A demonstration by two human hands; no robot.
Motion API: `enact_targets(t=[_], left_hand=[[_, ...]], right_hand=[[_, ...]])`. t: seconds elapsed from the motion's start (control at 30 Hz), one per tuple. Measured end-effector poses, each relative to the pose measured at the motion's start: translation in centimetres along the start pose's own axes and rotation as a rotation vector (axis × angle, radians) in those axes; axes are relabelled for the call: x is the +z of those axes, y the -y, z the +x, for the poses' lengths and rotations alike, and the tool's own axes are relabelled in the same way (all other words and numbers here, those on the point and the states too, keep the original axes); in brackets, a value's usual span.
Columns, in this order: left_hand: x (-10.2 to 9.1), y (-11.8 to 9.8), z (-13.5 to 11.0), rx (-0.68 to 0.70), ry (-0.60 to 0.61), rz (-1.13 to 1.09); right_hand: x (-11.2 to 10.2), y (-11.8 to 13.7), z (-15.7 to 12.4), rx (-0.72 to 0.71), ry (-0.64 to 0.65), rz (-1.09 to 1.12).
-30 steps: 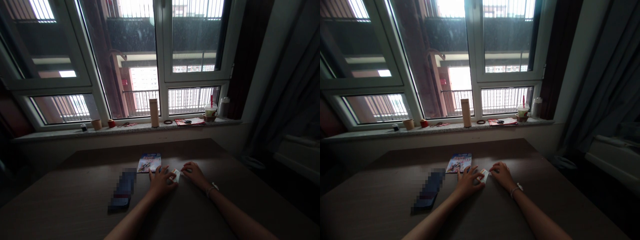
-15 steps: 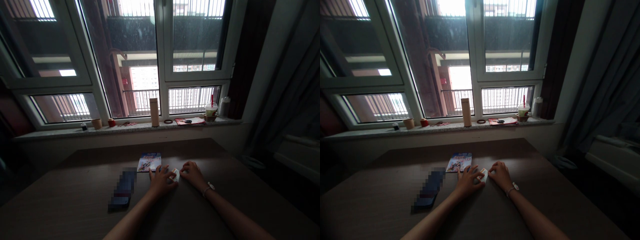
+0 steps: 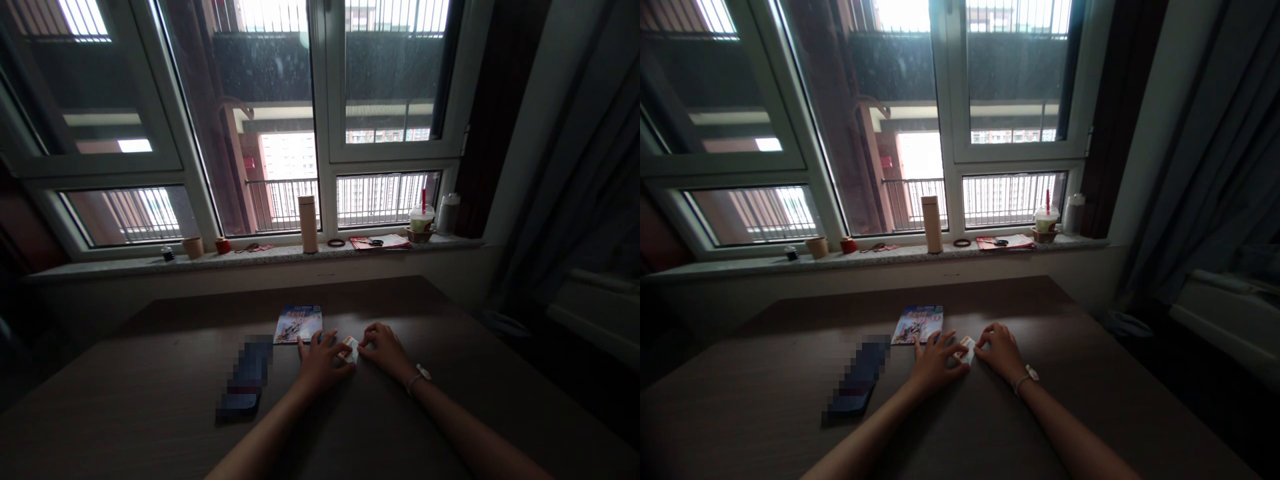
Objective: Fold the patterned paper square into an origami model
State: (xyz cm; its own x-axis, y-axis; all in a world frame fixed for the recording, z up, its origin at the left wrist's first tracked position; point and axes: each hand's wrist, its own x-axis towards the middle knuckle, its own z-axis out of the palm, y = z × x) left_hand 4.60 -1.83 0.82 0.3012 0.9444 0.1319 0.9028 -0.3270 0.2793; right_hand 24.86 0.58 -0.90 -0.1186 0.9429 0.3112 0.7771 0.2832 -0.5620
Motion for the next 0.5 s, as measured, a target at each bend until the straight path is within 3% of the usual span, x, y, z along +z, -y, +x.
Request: enact_targets(t=[0.5], left_hand=[[0.38,0.31,0.09,0.003,-0.015,-0.024]], right_hand=[[-0.27,0.13,-0.52,-0.038,0.051,-0.008]])
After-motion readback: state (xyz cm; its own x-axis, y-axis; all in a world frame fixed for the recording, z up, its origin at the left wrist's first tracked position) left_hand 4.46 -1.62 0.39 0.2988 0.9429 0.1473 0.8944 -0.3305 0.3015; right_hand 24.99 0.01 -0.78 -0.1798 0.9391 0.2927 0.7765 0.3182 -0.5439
